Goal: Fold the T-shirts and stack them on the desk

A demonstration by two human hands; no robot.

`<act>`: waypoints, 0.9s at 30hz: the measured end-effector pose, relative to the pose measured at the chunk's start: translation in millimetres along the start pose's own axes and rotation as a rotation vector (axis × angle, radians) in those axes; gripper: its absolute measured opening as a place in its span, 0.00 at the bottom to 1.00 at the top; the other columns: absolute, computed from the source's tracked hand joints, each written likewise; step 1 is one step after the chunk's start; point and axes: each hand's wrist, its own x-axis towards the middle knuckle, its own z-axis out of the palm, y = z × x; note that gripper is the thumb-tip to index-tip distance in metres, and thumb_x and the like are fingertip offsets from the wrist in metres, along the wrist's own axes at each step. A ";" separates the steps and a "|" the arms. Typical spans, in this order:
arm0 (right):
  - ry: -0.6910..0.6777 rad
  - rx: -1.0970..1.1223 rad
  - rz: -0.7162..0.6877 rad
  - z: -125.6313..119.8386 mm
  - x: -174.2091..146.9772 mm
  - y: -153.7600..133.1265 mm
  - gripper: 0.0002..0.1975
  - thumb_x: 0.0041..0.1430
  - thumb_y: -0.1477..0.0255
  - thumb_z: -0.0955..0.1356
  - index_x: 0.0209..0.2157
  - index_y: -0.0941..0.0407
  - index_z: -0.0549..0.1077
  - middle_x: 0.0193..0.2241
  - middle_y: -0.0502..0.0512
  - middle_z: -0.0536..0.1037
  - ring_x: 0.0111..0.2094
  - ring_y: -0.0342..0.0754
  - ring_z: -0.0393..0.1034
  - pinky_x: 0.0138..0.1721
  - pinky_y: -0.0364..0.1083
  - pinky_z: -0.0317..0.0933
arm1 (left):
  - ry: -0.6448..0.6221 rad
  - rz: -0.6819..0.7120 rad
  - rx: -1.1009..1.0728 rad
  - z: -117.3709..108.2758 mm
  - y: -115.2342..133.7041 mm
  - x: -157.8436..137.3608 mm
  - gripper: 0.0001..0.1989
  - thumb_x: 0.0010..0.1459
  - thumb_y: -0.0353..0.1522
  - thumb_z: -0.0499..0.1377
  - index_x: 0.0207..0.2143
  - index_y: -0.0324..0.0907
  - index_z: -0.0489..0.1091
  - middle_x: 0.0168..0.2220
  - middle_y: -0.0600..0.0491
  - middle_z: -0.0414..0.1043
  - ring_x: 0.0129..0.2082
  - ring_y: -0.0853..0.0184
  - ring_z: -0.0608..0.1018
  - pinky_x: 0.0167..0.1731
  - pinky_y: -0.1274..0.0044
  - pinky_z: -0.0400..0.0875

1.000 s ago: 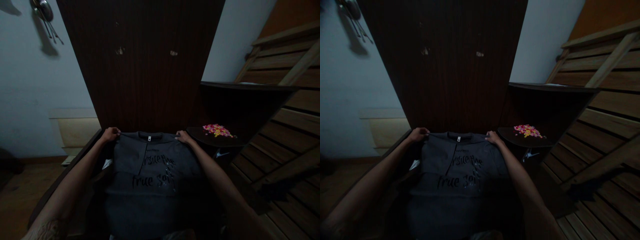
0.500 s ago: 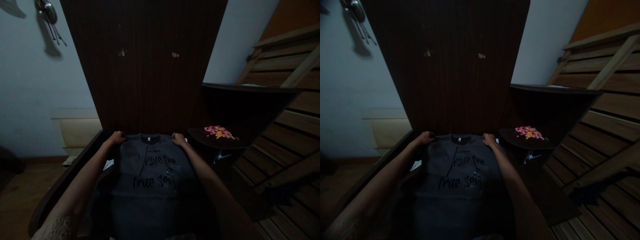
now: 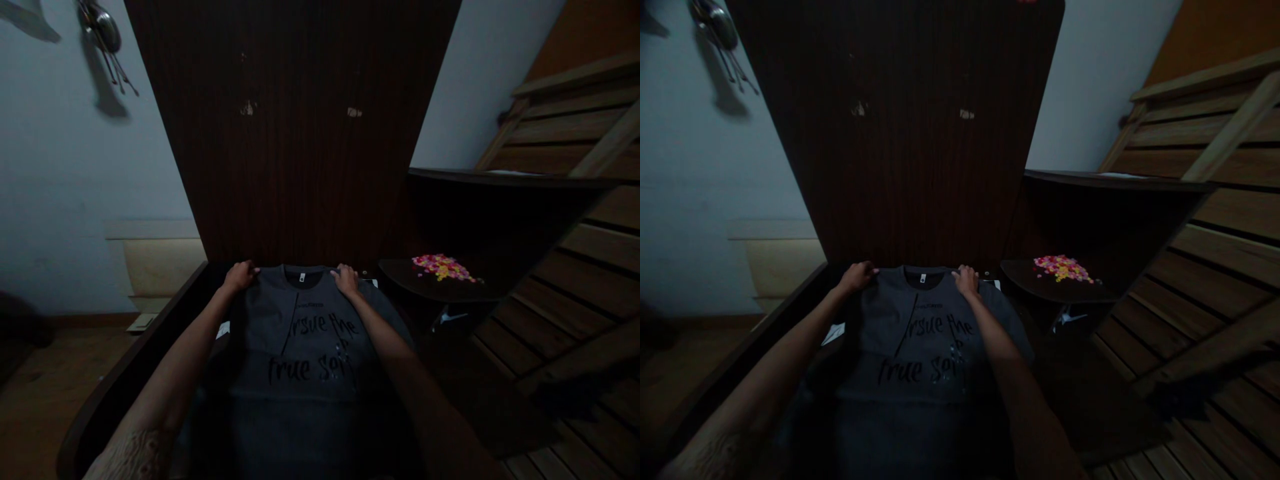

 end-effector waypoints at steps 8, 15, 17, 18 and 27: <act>0.165 -0.004 -0.159 -0.1 -11.4 -25.6 0.14 0.59 0.77 0.63 0.46 0.57 0.72 0.48 0.65 0.70 0.51 0.58 0.58 0.51 0.53 0.52 | -0.040 -0.089 -0.098 -12.2 -8.7 4.1 0.18 0.57 0.46 0.55 0.35 0.42 0.76 0.38 0.45 0.79 0.41 0.59 0.79 0.37 0.77 0.70; 0.033 0.416 -0.477 21.4 -27.3 -83.9 0.05 0.61 0.73 0.65 0.38 0.55 0.73 0.40 0.56 0.72 0.46 0.50 0.63 0.49 0.48 0.57 | 0.069 -0.185 -0.299 -29.0 -24.9 -5.9 0.19 0.59 0.43 0.50 0.33 0.41 0.75 0.34 0.50 0.80 0.34 0.64 0.80 0.33 0.79 0.70; -0.036 0.537 -0.514 28.7 -34.1 -98.2 0.04 0.60 0.72 0.67 0.37 0.54 0.73 0.39 0.54 0.72 0.45 0.49 0.65 0.49 0.48 0.58 | 0.163 -0.206 -0.328 -29.9 -31.4 -20.7 0.18 0.59 0.42 0.50 0.35 0.41 0.75 0.34 0.50 0.80 0.33 0.64 0.79 0.34 0.78 0.70; -0.070 0.578 -0.535 31.2 -37.3 -104.5 0.04 0.60 0.72 0.68 0.37 0.54 0.73 0.38 0.53 0.73 0.45 0.48 0.65 0.49 0.48 0.58 | 0.201 -0.221 -0.335 -29.3 -34.4 -31.0 0.17 0.59 0.41 0.50 0.37 0.41 0.74 0.35 0.50 0.80 0.33 0.64 0.79 0.35 0.78 0.70; -0.156 0.827 -0.589 32.1 -36.5 -181.2 0.04 0.60 0.68 0.68 0.36 0.53 0.74 0.38 0.51 0.76 0.44 0.46 0.69 0.49 0.46 0.59 | -0.020 -0.261 -0.353 20.5 -29.4 -149.6 0.20 0.52 0.48 0.57 0.37 0.41 0.72 0.36 0.47 0.79 0.37 0.60 0.79 0.36 0.76 0.69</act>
